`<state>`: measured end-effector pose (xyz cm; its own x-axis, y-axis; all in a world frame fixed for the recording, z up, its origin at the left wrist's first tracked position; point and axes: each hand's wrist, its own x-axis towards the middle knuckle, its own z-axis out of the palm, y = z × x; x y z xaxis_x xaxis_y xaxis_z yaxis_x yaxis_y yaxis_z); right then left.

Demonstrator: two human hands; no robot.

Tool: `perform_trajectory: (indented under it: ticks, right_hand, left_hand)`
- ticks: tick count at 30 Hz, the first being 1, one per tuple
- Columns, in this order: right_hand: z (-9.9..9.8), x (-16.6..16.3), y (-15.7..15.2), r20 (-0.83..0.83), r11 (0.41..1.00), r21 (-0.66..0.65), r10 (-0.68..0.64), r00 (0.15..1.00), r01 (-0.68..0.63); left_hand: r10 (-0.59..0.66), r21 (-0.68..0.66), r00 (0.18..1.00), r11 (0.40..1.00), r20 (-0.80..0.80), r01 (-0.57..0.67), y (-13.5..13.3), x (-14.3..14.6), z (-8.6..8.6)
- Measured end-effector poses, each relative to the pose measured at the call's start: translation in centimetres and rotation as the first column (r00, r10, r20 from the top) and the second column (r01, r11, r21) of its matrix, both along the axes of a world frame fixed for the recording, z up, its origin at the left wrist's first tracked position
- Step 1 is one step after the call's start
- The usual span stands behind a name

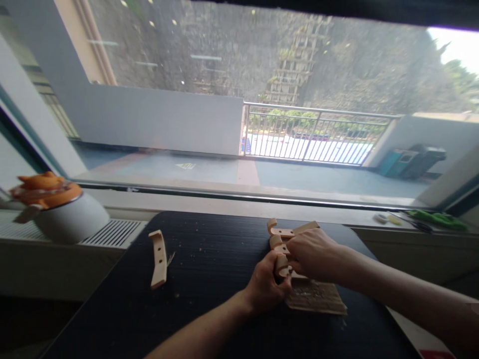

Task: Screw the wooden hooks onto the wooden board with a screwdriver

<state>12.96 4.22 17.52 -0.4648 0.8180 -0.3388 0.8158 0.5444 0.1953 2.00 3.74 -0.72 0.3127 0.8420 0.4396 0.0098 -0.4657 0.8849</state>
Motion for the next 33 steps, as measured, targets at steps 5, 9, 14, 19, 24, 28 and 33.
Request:
perform_trajectory:
  ticks: [5,9,14,19,24,28,33]
  right_hand:
    - [1.1,0.3,-0.8,0.054,0.999,-0.039,0.005,0.999,-0.003]
    - [1.3,0.5,-1.2,0.045,0.997,-0.068,0.03,0.999,-0.027]
    - [0.6,0.7,-1.1,0.015,0.995,-0.089,0.05,0.999,-0.048]
    - [0.3,0.4,-0.4,0.02,0.995,-0.08,0.069,0.997,-0.067]
    - [0.4,0.4,0.0,0.047,0.998,-0.056,0.022,0.999,-0.02]
    - [0.4,0.8,-0.4,0.024,0.999,-0.037,-0.033,0.999,0.034]
    - [0.6,0.6,-0.9,0.001,0.999,-0.03,-0.017,1.0,0.017]
  left_hand:
    - [-0.019,0.023,1.0,1.0,0.013,0.018,0.0,0.0,0.0]
    - [-0.009,0.007,1.0,1.0,0.01,0.009,0.0,0.1,-0.1]
    - [0.008,-0.009,1.0,1.0,-0.017,-0.008,0.1,0.1,-0.1]
    - [0.002,-0.016,1.0,1.0,-0.022,-0.002,0.0,0.0,0.0]
    - [-0.001,-0.007,1.0,1.0,-0.019,0.001,0.0,0.0,-0.2]
    - [0.0,0.011,1.0,1.0,-0.024,0.001,0.1,0.0,-0.3]
    - [-0.017,0.012,1.0,1.0,-0.006,0.017,0.1,0.0,-0.3]
